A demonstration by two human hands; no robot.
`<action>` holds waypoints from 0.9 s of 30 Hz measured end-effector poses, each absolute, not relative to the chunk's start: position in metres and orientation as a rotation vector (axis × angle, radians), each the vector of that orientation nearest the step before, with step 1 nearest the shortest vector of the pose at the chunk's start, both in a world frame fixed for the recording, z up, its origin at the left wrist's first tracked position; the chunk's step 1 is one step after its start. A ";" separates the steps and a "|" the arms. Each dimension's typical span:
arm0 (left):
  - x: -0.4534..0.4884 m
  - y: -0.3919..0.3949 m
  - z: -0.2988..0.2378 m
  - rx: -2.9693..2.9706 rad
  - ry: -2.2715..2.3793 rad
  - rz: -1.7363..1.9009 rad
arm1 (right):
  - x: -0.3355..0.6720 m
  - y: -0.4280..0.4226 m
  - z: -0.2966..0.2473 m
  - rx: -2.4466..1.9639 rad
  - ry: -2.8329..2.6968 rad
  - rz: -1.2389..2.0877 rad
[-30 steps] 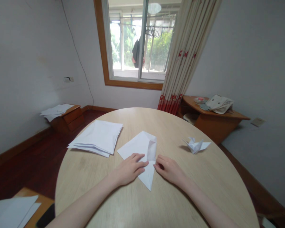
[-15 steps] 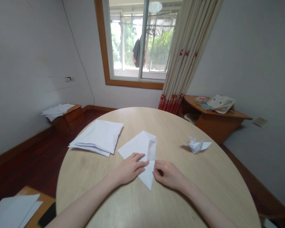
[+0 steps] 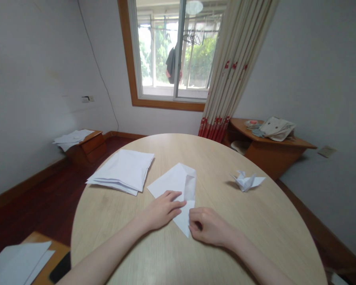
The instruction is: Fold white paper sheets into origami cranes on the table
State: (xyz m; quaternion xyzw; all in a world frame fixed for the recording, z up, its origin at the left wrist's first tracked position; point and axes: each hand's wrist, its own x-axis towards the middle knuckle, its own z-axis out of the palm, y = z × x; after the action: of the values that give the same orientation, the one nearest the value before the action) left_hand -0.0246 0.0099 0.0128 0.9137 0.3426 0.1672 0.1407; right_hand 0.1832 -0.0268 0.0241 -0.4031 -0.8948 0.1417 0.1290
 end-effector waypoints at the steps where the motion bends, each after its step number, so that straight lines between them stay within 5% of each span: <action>1: -0.025 0.010 0.013 2.639 0.991 0.478 | 0.183 -0.028 0.025 -1.163 -2.606 0.429; 27: -0.027 0.011 0.013 2.630 0.971 0.495 | 0.179 -0.033 0.029 -1.079 -2.569 0.702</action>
State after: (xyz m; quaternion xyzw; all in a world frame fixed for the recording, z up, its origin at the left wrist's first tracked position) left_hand -0.0273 0.0112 0.0129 0.9138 0.3374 0.1718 0.1467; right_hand 0.1789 -0.0332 0.0291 -0.3721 -0.8860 0.2420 0.1337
